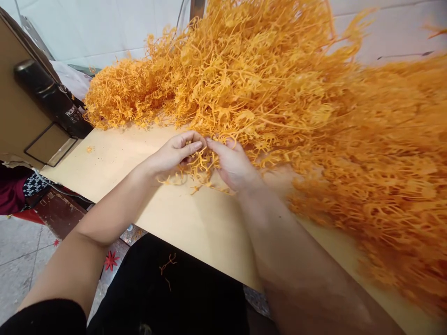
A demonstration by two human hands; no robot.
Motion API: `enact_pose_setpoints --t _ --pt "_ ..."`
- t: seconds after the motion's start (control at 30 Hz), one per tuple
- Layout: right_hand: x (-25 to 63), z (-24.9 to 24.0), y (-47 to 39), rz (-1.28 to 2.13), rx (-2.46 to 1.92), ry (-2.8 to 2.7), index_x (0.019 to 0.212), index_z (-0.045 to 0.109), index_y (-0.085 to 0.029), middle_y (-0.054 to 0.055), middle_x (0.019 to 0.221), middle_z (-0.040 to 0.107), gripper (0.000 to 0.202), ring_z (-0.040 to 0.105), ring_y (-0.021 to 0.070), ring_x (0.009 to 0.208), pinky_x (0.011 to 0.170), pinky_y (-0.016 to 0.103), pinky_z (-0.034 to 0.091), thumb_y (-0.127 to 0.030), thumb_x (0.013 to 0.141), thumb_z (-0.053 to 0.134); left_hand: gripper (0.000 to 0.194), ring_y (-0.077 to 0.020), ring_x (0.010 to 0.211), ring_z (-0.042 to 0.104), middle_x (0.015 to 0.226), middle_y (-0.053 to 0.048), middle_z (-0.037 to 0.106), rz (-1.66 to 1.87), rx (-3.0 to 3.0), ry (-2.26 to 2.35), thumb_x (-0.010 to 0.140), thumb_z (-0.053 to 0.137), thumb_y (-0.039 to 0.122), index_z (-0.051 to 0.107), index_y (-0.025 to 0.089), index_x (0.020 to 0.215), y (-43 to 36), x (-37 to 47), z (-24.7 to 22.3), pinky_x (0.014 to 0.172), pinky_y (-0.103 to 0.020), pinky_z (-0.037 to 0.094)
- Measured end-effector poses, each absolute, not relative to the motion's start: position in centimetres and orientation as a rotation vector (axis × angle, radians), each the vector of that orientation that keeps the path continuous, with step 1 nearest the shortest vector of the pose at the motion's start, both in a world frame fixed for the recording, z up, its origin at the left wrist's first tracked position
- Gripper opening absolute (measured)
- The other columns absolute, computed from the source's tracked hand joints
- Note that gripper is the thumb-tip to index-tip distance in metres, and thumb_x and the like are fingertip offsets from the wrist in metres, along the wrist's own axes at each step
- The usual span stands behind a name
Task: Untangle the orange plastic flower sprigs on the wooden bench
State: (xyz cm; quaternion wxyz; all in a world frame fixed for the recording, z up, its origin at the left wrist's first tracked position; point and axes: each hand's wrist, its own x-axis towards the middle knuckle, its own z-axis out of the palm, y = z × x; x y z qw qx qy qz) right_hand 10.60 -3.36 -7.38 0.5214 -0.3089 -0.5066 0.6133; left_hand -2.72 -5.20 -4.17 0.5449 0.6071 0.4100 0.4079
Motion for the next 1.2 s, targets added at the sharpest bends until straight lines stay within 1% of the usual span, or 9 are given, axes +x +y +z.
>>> enact_pose_setpoints --t 0.1,0.2,0.3,0.43,0.63,0.83,1.0,1.13,1.2 --pt "10.7 -7.0 -3.7 1.54 -0.699 -1.227 0.078 0.058 -0.02 0.002 0.087 0.066 0.024 0.06 0.0221 0.099 0.088 0.04 0.048 -0.039 0.065 0.065 0.019 -0.0023 0.044 0.041 0.065 0.003 0.051 0.985 1.443 0.95 0.081 0.056 0.034 0.052 0.015 0.082 -5.5 -2.8 -3.8 0.04 -0.019 0.025" --pt "10.6 -6.6 -4.1 1.572 -0.699 -1.245 0.08 0.06 -0.02 0.002 0.087 0.067 0.027 0.06 0.0229 0.101 0.087 0.04 0.049 -0.04 0.064 0.067 0.02 -0.0019 0.045 0.043 0.065 0.003 0.052 1.025 1.479 0.982 0.082 0.056 0.034 0.052 0.014 0.08 -5.3 -2.9 -3.5 0.04 -0.018 0.027" --pt "10.4 -6.4 -4.4 1.607 -0.708 -1.232 0.084 0.061 -0.02 0.003 0.09 0.067 0.029 0.06 0.0228 0.1 0.085 0.039 0.05 -0.04 0.064 0.068 0.021 -0.001 0.048 0.044 0.063 0.003 0.053 1.139 1.499 1.062 0.081 0.056 0.031 0.053 0.012 0.073 -4.8 -3.1 -3.5 0.045 -0.016 0.032" --pt "10.6 -6.0 -4.7 1.642 -0.709 -1.208 0.089 0.062 -0.02 0.004 0.096 0.067 0.031 0.061 0.0223 0.098 0.083 0.038 0.051 -0.039 0.065 0.068 0.022 -0.0016 0.05 0.045 0.062 0.003 0.054 1.156 1.436 1.063 0.08 0.058 0.034 0.058 0.012 0.081 -4.4 -3.6 -3.6 0.047 -0.015 0.034" --pt "10.9 -5.6 -5.0 1.632 -0.713 -1.264 0.091 0.061 -0.02 0.004 0.088 0.067 0.034 0.061 0.0224 0.097 0.081 0.038 0.052 -0.045 0.068 0.066 0.022 -0.0042 0.058 0.053 0.063 0.003 0.055 1.153 1.42 1.035 0.077 0.062 0.033 0.06 0.012 0.084 -4.3 -3.6 -3.6 0.058 -0.017 0.04" --pt "10.9 -5.8 -5.0 1.637 -0.793 -1.33 0.08 0.06 -0.02 0.002 0.077 0.065 0.029 0.063 0.0207 0.085 0.077 0.038 0.052 -0.04 0.063 0.071 0.019 -0.0034 0.047 0.036 0.051 0.005 0.041 1.235 1.527 1.274 0.084 0.052 0.023 0.057 0.012 0.069 -3.9 -3.6 -3.8 0.051 -0.02 0.03" --pt "11.4 -5.6 -5.1 1.679 -0.751 -1.391 0.072 0.058 -0.02 0.0 0.069 0.062 0.029 0.062 0.018 0.078 0.08 0.038 0.052 -0.038 0.058 0.075 0.019 -0.0043 0.047 0.033 0.052 0.005 0.039 1.276 1.5 1.343 0.084 0.049 0.02 0.054 0.014 0.068 -2.7 -3.7 -4.6 0.05 -0.02 0.027" --pt "11.9 -5.3 -5.4 1.7 -0.691 -1.463 0.072 0.059 -0.02 -0.001 0.073 0.062 0.027 0.061 0.0142 0.072 0.08 0.035 0.051 -0.038 0.059 0.076 0.023 -0.005 0.042 0.026 0.046 0.006 0.033 1.459 1.203 1.675 0.086 0.041 0.014 0.049 0.015 0.064 -1.0 -6.4 -4.8 0.047 -0.021 0.024" --pt "11.8 -5.3 -5.5 1.7 -0.71 -1.395 0.075 0.059 -0.021 -0.001 0.074 0.063 0.027 0.061 0.0133 0.071 0.079 0.035 0.051 -0.04 0.062 0.074 0.025 -0.0053 0.039 0.021 0.044 0.007 0.028 1.542 1.018 1.775 0.088 0.037 0.015 0.047 0.016 0.065 -0.7 -8.1 -4.5 0.044 -0.021 0.02"
